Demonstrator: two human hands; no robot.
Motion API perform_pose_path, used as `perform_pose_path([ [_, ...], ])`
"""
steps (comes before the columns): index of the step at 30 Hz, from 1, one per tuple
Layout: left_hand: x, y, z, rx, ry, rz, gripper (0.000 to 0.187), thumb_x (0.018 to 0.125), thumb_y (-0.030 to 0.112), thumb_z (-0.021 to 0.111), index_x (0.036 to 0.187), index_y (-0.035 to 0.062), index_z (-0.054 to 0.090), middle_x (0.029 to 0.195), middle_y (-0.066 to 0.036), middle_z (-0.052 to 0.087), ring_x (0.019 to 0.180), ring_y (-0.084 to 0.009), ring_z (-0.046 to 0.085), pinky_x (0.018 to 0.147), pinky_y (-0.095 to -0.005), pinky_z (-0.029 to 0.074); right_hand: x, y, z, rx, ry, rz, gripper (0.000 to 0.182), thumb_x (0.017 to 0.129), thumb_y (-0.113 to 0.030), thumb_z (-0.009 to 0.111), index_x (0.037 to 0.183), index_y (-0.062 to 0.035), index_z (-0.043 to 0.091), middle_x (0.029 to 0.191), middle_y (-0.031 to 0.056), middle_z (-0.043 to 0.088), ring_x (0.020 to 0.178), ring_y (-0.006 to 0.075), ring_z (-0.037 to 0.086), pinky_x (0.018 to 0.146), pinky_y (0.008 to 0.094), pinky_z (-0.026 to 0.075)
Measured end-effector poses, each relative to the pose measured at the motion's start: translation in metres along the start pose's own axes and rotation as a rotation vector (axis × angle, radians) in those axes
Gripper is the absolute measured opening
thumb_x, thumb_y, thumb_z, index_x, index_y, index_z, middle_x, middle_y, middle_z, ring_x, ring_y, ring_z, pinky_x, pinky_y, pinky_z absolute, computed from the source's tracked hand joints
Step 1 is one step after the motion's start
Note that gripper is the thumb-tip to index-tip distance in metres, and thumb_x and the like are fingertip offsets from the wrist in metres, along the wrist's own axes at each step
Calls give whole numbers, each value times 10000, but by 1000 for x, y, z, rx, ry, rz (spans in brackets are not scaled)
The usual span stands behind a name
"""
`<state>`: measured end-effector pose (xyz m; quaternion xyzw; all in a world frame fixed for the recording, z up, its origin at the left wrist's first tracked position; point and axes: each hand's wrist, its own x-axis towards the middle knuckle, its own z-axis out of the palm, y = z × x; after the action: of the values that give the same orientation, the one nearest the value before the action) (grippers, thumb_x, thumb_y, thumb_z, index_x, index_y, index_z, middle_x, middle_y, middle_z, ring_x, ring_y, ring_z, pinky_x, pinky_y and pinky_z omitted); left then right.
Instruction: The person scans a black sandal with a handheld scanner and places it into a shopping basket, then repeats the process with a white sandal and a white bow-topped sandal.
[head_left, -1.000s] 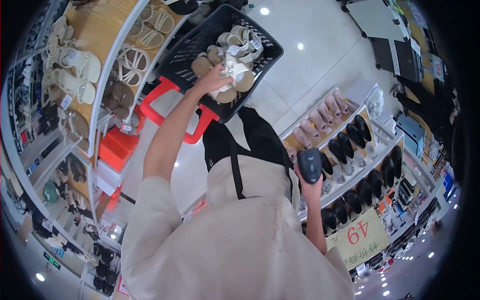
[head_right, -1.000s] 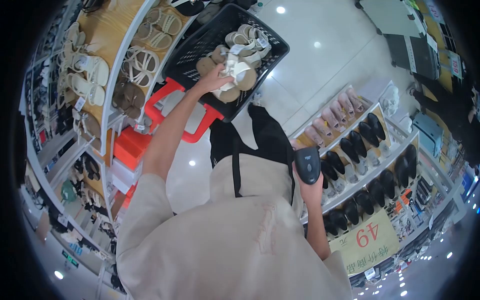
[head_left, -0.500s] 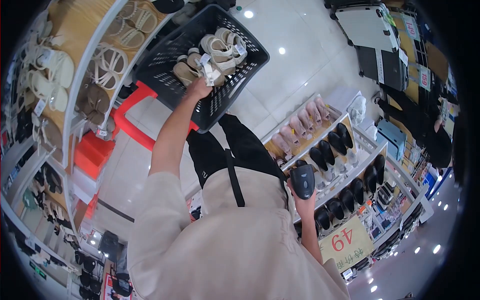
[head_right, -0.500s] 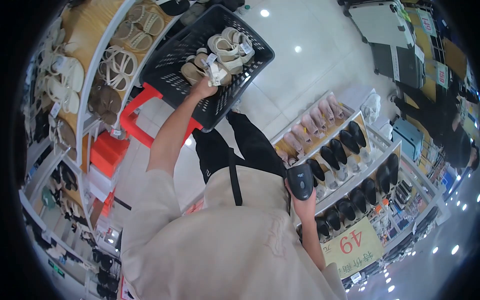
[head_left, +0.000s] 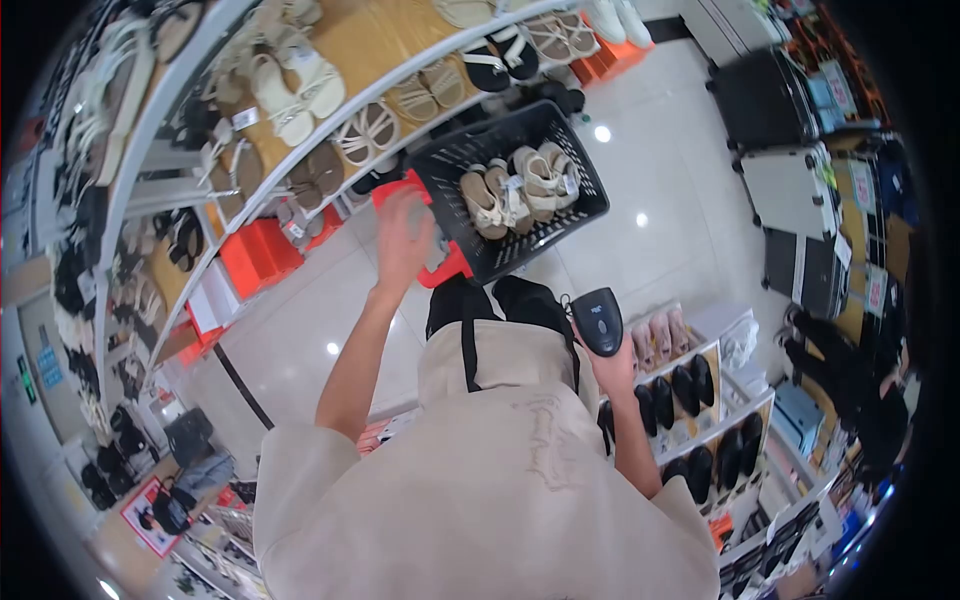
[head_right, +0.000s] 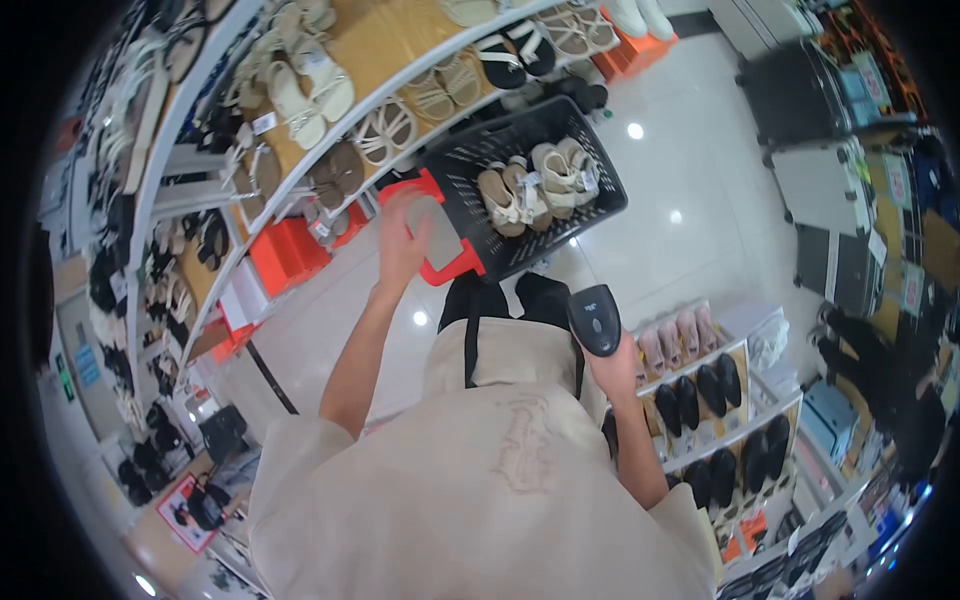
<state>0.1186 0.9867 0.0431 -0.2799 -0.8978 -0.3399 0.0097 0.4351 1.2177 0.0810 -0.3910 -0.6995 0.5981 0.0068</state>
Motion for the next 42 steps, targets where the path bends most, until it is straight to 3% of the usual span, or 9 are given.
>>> perform_pose_path([
  [2, -13, -29, -9, 161, 249, 24, 441, 914, 239, 696, 1227, -42, 565, 1121, -162, 668, 1137, -340, 608, 968, -416, 488, 17, -21, -1, -23, -69, -69, 265, 836, -98, 772, 1036, 51, 680, 913, 128, 736, 829, 132, 652, 763, 316, 517],
  [4, -34, -69, 8, -82, 253, -486, 506, 935, 306, 695, 1266, -34, 521, 1201, -157, 647, 1023, -300, 665, 862, -389, 527, 31, -32, 3, -44, -115, -149, 245, 833, -65, 752, 1028, 56, 666, 895, 121, 726, 823, 120, 628, 763, 306, 517],
  [5, -33, -70, 8, -87, 273, -484, 506, 935, 306, 695, 1266, -34, 521, 1201, -157, 647, 1023, -300, 665, 862, -389, 527, 34, -41, 6, -50, -118, -169, 245, 833, -65, 752, 1028, 56, 666, 895, 121, 726, 823, 120, 628, 763, 306, 517],
  [7, -34, -67, 16, -879, -85, -1024, 459, 955, 373, 677, 1187, -6, 561, 1047, -101, 649, 758, -195, 655, 673, -361, 530, 35, -60, 13, -14, -122, -179, 241, 834, -59, 751, 1028, 56, 666, 895, 113, 725, 822, 119, 628, 767, 302, 517],
  [10, -36, -62, 38, -1151, 43, -1129, 381, 973, 390, 648, 1085, 32, 579, 768, -24, 558, 530, -111, 507, 510, -320, 463, 34, -57, 21, -33, -141, -237, 229, 848, -75, 753, 1021, 52, 673, 900, 111, 727, 816, 121, 630, 764, 301, 519],
  [13, -40, -69, 40, -1097, -1, -1067, 341, 983, 385, 635, 1001, 51, 568, 630, 39, 400, 481, -89, 403, 454, -315, 410, 31, -55, 39, -10, -123, -232, 220, 878, -158, 776, 991, 20, 711, 877, 50, 732, 802, 92, 636, 754, 282, 512],
  [25, -90, -95, 2, -1169, -94, -1106, 364, 990, 405, 630, 1016, 48, 563, 653, 32, 398, 476, -93, 389, 445, -305, 390, -14, -70, 121, -99, -296, -167, 269, 869, -189, 790, 1000, 29, 706, 838, 88, 740, 769, 131, 669, 754, 307, 526],
  [29, -131, -102, -24, -1128, -18, -1121, 373, 992, 418, 625, 1025, 52, 563, 655, 32, 395, 479, -92, 391, 444, -301, 386, -40, -62, 159, -78, -302, -229, 250, 872, -210, 787, 929, 20, 707, 790, 50, 721, 728, 107, 642, 715, 292, 514],
  [42, -270, -190, -118, -1287, 187, -1147, 308, 998, 378, 618, 1016, 79, 543, 627, 69, 335, 479, -59, 338, 446, -272, 371, -115, -17, 247, -181, -412, -277, 348, 866, -207, 798, 1090, 40, 697, 964, 101, 760, 885, 120, 682, 825, 300, 527],
])
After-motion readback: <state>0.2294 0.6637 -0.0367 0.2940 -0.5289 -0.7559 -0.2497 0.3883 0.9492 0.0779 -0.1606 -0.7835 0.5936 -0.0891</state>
